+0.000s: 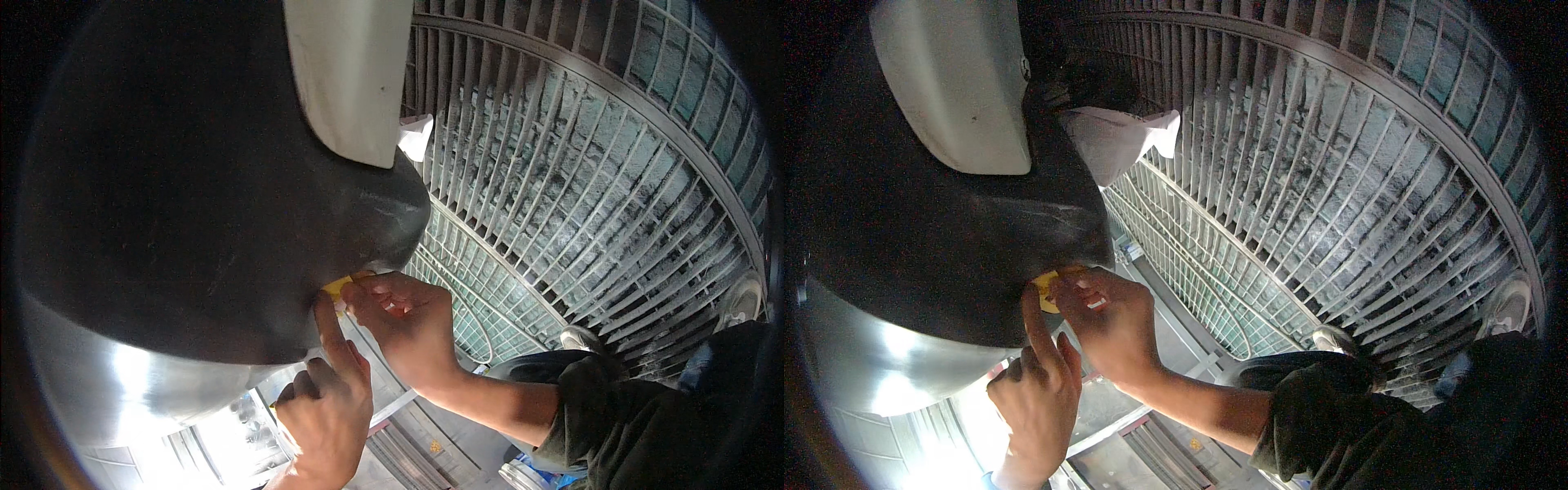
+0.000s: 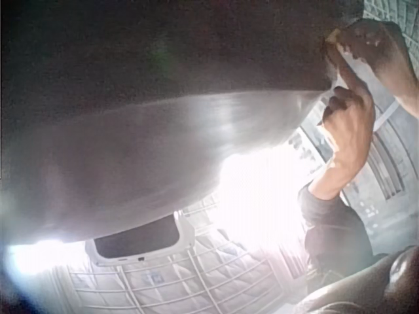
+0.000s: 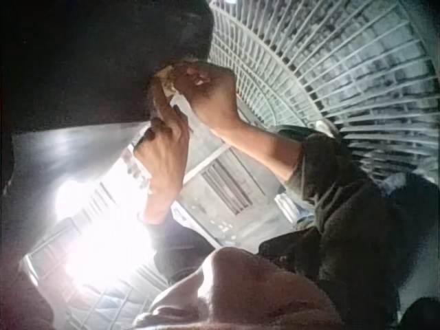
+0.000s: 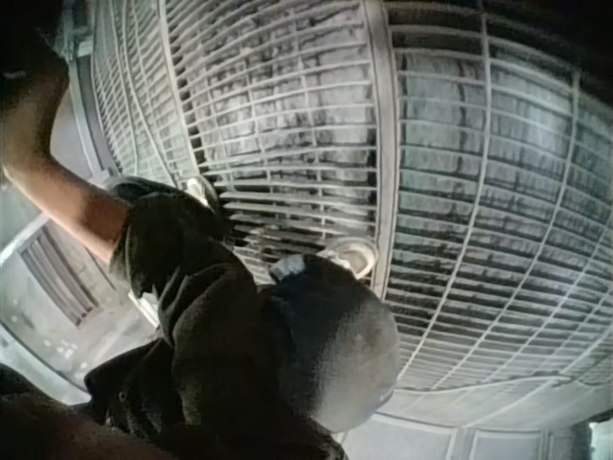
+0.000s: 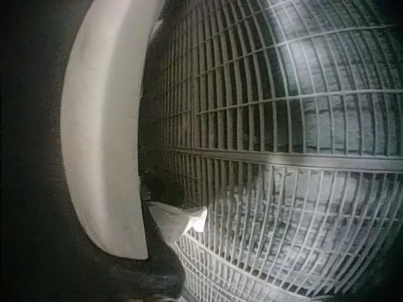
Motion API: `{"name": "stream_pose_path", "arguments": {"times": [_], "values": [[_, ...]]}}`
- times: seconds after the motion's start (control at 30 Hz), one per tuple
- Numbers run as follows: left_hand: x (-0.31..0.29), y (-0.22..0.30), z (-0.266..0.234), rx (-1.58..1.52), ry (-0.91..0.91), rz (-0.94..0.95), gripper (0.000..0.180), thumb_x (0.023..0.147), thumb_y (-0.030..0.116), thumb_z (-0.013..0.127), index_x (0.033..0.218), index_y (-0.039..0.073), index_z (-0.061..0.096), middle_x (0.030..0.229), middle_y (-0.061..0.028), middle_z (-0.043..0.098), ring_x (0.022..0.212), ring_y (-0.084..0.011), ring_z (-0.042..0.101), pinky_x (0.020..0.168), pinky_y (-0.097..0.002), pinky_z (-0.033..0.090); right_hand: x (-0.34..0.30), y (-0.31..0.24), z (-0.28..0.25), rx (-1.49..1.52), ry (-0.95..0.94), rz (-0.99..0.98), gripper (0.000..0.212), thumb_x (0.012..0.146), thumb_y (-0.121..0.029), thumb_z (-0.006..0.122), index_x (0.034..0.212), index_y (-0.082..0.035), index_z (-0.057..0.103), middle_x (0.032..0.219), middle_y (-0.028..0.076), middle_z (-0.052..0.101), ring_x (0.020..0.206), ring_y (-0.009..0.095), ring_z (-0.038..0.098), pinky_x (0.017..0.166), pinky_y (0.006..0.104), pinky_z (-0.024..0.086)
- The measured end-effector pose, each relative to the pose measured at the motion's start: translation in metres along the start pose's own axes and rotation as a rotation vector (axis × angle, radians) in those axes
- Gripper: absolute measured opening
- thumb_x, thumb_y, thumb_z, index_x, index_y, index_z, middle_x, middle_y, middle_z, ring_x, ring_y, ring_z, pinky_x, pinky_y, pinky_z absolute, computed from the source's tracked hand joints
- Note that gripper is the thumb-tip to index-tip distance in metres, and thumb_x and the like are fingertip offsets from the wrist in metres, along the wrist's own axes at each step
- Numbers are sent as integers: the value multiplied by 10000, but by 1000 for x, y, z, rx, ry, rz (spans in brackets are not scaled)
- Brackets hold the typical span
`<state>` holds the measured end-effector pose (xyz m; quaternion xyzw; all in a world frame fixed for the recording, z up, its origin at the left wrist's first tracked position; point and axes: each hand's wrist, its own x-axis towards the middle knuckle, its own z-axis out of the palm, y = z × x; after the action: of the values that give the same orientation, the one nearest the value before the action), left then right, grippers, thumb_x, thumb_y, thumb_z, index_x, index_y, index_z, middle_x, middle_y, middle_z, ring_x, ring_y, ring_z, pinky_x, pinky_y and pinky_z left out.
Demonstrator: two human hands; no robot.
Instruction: The person applies yellow masking tape around the perimeter of a red tail light on a black vehicle part. They smooth the tape with their fingers, tear off pieces, and continue wrapping the light until the entire edge is covered.
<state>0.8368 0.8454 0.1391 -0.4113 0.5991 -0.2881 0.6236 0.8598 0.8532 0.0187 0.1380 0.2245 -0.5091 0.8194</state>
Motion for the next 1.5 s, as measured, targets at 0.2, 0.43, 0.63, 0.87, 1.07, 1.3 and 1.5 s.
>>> {"name": "stream_pose_path", "arguments": {"times": [0.2,0.43,0.63,0.87,1.07,1.3,1.5], "values": [[-1,-1,1,-34,-11,10,752,839,203,696,1508,-22,435,506,-33,549,376,-199,517,414,-344,441,4,1,-1,-39,-9,-15,153,947,-112,713,995,30,744,855,115,764,767,129,720,682,265,557],[4,-6,5,-42,55,49,760,824,186,704,1499,-36,433,525,-49,589,400,-203,569,424,-351,460,6,-4,0,2,-10,7,161,936,-116,722,982,36,749,826,136,765,753,148,733,672,282,558],[6,-4,-4,-31,-60,31,779,805,195,714,1494,-39,435,557,-52,620,414,-219,591,442,-346,486,7,-5,-1,112,-47,133,123,933,-103,727,999,-4,757,837,64,749,719,79,672,631,213,525],[6,-6,0,-73,10,49,794,783,171,699,1500,-35,427,646,-72,654,453,-233,614,487,-358,516,12,-17,-7,134,-101,363,206,917,-219,767,980,-23,766,780,36,719,632,59,614,557,213,472],[2,-6,1,-76,-3,30,853,742,171,712,1516,-19,408,691,-84,675,529,-244,651,546,-361,538,13,-21,-6,232,-109,510,228,923,-244,758,956,-19,761,753,27,692,624,74,605,563,225,473],[9,-7,2,-23,199,114,866,741,173,713,1525,-14,395,732,-95,704,579,-265,672,621,-383,550,13,-23,-7,283,-94,653,204,911,-219,755,918,-15,746,747,35,672,628,92,595,581,235,474],[4,-4,1,-48,48,62,860,768,188,707,1526,-43,374,613,-68,657,468,-225,624,506,-353,512,12,-20,-5,368,-73,691,211,918,-221,734,945,-12,740,751,33,654,627,96,577,581,242,472]]}}
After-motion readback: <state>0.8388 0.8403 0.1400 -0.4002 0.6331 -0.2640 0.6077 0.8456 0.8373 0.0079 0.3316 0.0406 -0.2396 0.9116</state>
